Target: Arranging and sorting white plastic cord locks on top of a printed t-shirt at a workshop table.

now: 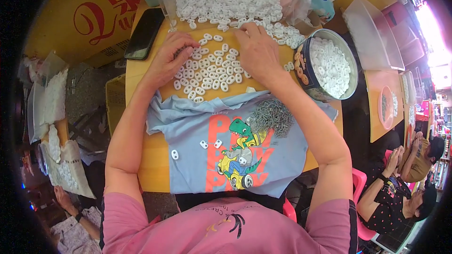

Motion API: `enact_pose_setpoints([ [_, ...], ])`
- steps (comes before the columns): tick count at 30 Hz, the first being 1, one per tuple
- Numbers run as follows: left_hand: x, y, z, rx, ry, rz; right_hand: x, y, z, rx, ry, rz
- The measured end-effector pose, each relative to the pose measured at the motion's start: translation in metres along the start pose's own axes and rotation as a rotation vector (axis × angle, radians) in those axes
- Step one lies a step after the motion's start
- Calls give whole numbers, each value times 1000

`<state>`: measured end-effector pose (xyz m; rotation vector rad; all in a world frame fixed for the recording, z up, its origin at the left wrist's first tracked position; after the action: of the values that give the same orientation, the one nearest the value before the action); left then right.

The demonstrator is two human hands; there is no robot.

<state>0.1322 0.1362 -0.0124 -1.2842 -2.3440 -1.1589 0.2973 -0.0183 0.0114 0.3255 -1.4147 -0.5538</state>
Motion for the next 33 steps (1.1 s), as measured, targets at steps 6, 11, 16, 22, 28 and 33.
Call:
enact_pose_setpoints([
  [6,1,-2,0,6,1,0,3,-5,12,29,-140,48],
  [11,2,-3,-1,11,5,-2,9,-2,21,21,183,24],
  [16,0,-1,1,71,-1,84,-7,25,2,-171,49,-20],
  [22,1,0,-2,10,-2,12,-27,39,-5,-266,-119,138],
  [28,0,-1,2,76,0,88,-3,25,-6,-247,6,62],
  [33,2,-4,1,60,-2,48,45,-8,24,-278,345,233],
])
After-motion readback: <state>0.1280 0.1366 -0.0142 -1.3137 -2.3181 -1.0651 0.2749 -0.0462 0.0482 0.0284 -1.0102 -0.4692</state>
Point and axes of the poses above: each hand's wrist, its own y-axis towards the middle knuckle, its own x-axis out of the back of the hand, z = x × y, the point moved 5 cm from there along y, towards the middle knuckle, and after that the axes turned 3 degrees about -y, right-handed, at the moved point
